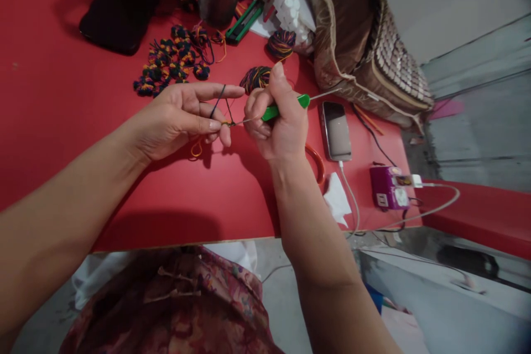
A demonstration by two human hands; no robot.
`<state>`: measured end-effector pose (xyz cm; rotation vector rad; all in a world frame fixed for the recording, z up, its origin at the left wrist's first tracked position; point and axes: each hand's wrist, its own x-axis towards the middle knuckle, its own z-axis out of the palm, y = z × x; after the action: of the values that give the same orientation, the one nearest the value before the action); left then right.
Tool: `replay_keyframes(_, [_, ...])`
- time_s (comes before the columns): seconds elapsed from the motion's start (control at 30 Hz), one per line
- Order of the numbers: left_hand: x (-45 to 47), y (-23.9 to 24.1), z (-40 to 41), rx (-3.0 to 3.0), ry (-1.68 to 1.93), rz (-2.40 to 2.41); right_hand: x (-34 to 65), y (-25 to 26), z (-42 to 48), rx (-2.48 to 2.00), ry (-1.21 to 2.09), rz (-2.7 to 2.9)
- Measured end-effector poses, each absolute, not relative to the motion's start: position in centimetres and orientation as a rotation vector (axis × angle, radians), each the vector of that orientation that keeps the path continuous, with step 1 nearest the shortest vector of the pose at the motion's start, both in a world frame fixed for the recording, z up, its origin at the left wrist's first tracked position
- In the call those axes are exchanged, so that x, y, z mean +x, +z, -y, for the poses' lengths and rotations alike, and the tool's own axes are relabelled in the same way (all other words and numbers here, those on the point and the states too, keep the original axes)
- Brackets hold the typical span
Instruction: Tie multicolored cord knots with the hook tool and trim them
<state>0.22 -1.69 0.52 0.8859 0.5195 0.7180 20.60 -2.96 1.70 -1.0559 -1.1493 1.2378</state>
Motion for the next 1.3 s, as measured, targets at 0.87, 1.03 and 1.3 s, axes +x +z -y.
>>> replay_keyframes(0.87, [0.8, 0.6, 1.4, 0.652, 0.91, -0.581, 19.7, 3.7, 5.2, -1.193, 1.056, 1.549])
replay_keyframes(1.03, [0.9, 0.6, 1.4, 0.702, 0.935, -0.605, 19.5, 1.8, 4.5, -1.213, 0.852, 1.623])
replay_keyframes(1.3, [1.6, 1.6, 2.2, 0.738, 1.068, -0.73, 19.1, 0.6, 4.9, -1.341, 0.38, 1.9])
